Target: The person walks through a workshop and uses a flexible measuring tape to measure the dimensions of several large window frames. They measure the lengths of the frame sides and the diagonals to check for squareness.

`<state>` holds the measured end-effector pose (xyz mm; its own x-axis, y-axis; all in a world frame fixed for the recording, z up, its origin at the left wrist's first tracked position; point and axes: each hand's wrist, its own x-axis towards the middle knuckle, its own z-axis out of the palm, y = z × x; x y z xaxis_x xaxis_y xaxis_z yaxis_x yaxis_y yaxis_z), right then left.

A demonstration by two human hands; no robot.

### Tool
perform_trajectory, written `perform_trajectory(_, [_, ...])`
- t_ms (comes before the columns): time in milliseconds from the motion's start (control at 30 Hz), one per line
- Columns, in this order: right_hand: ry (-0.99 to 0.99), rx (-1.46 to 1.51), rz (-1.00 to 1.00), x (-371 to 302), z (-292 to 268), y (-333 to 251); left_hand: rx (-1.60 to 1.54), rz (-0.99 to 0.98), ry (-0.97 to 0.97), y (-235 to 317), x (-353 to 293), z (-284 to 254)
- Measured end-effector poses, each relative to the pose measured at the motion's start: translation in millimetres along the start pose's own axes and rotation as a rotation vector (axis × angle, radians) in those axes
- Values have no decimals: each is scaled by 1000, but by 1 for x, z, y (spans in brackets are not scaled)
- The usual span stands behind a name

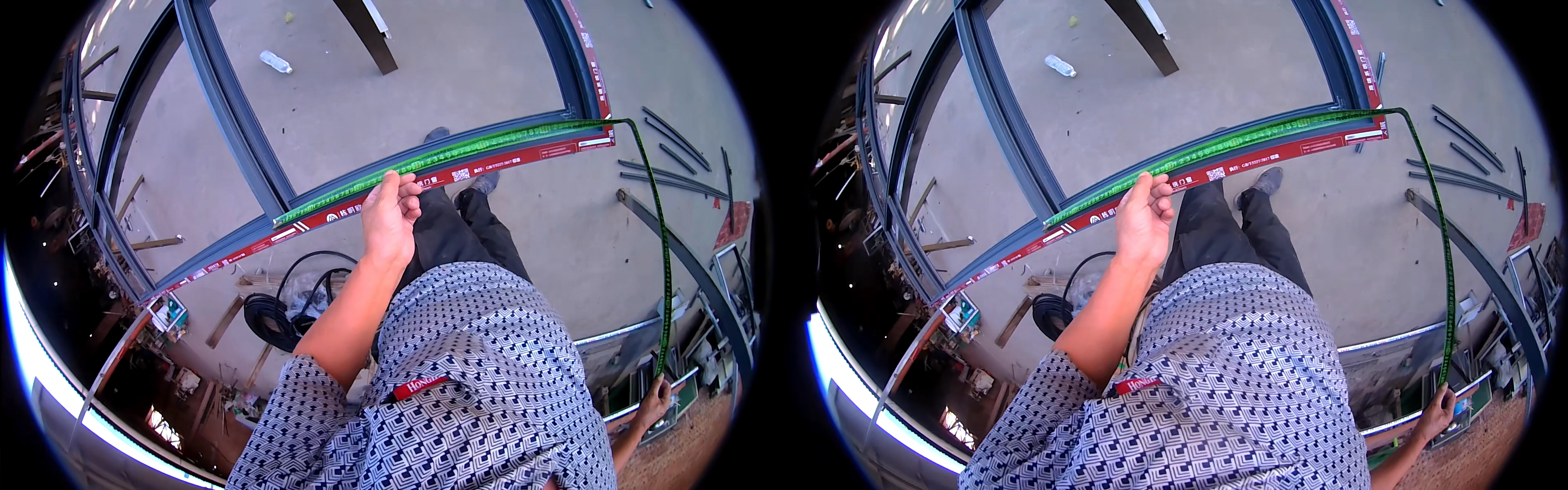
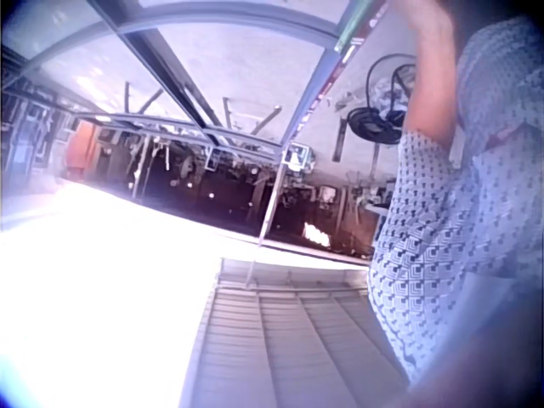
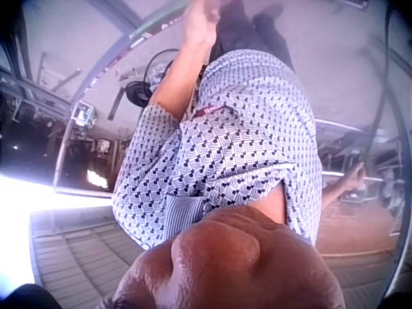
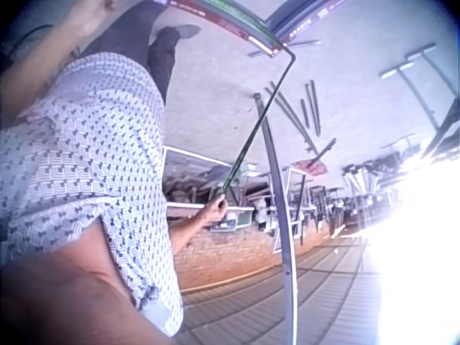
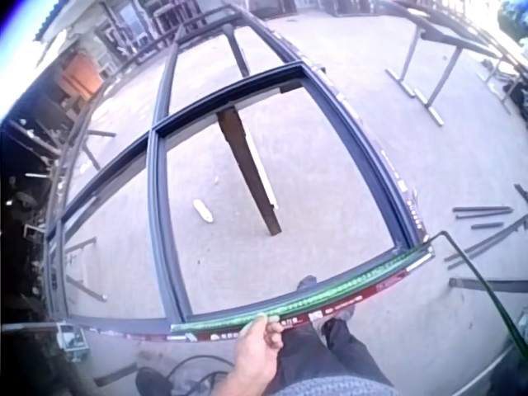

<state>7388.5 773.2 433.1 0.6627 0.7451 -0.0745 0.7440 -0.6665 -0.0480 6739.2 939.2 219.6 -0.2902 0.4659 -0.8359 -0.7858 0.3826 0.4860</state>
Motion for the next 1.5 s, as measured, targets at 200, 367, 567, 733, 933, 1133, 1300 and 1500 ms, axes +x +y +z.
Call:
perform_trajectory(200, [33, 68, 74, -12, 5, -3, 66, -23, 71, 6, -5, 17])
perform_trajectory(367, [44, 44, 90, -22, -7, -52, 103, 11, 88, 5, -7, 11])
perform_trajectory(567, [73, 89, 119, -33, -11, -59, 160, -8, 48, 7, -1, 8])
perform_trajectory(733, [76, 80, 148, -29, -13, -79, 180, -23, 68, 10, 0, 7])
perform_trajectory(933, [78, -16, 128, -26, -17, -83, 197, -22, 76, 10, 0, 8])
perform_trajectory(1133, [84, 11, 116, -23, -13, -76, 191, -14, 78, 9, -1, 10])
perform_trajectory(1300, [49, 73, 159, -20, -10, -69, 201, -6, 74, 8, -1, 11])
perform_trajectory(1500, [77, 58, 142, -16, -6, -68, 214, 24, 77, 5, -1, 13])
